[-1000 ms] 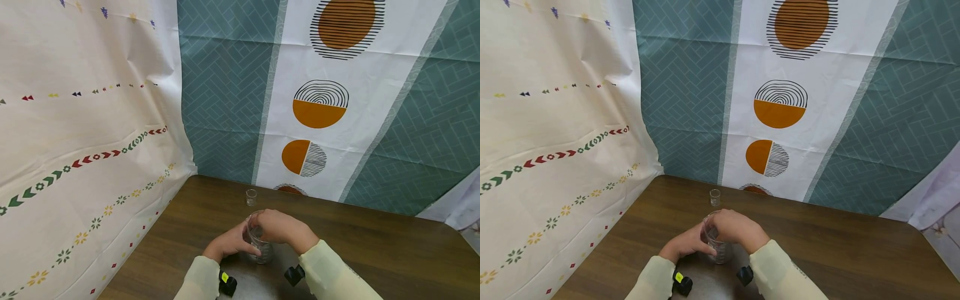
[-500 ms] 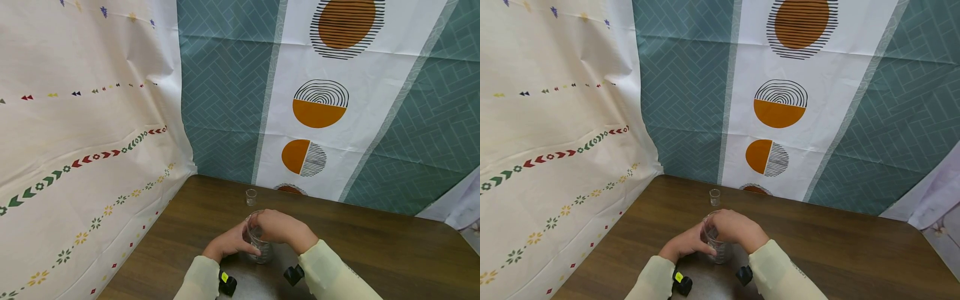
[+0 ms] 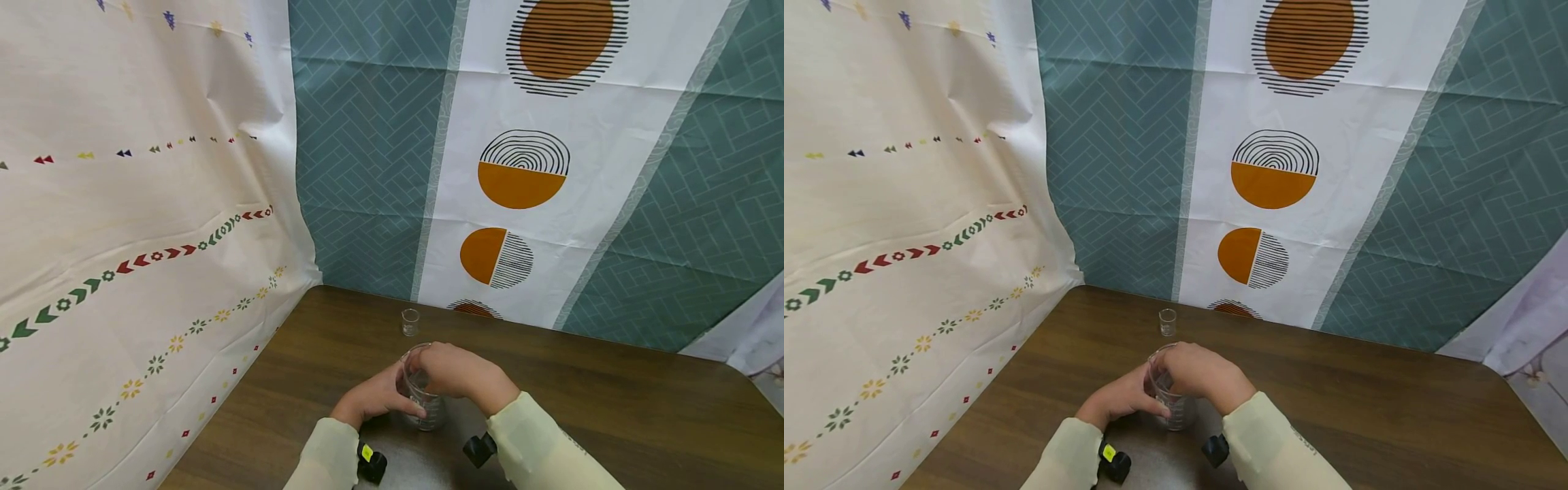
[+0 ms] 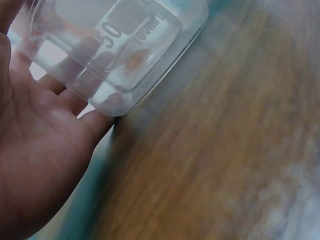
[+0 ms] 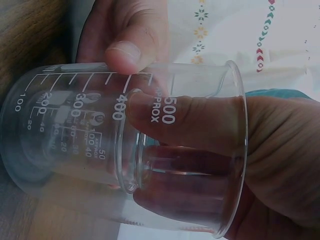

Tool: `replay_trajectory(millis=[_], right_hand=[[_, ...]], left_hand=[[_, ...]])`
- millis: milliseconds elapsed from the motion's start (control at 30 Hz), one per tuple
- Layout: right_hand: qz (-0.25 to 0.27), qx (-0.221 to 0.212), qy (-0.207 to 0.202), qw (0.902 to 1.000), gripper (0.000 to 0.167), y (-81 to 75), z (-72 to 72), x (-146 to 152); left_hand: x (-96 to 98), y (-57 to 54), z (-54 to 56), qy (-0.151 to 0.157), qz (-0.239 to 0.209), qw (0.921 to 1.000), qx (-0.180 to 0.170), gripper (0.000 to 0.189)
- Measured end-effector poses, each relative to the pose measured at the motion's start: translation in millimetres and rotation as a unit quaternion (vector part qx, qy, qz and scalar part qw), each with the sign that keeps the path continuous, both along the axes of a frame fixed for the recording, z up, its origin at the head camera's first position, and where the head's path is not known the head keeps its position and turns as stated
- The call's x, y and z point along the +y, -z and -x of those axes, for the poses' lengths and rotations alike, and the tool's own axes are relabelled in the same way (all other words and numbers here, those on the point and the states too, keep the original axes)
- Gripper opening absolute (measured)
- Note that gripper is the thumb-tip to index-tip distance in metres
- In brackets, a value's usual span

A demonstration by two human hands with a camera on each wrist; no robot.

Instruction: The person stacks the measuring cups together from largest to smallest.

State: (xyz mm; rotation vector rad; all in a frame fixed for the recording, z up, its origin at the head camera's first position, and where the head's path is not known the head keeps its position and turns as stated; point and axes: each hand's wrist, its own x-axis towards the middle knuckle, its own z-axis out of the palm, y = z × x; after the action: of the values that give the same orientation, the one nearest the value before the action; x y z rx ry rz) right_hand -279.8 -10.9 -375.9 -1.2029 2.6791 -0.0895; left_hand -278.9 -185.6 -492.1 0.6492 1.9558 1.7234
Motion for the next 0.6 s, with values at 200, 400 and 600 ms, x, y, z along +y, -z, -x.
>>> replay_trajectory(millis=[200, 400, 600], right_hand=[[0.003, -0.001, -0.001, 1.0, 0.036, 0.1, 0.3, -0.1], [0.009, -0.001, -0.005, 0.9999, 0.034, -0.1, 0.6, 0.7], [0.013, -0.002, -0.013, 0.9998, 0.033, -0.1, 0.6, 1.1]], left_hand=[[-0.3, 0.2, 1.1, 0.005, -0.002, 1.0, 0.004, 0.1], [-0.7, 0.3, 2.2, 0.013, -0.007, 0.9999, 0.007, 0.1], [-1.0, 0.0, 1.9, 0.012, -0.006, 0.9999, 0.007, 0.1]])
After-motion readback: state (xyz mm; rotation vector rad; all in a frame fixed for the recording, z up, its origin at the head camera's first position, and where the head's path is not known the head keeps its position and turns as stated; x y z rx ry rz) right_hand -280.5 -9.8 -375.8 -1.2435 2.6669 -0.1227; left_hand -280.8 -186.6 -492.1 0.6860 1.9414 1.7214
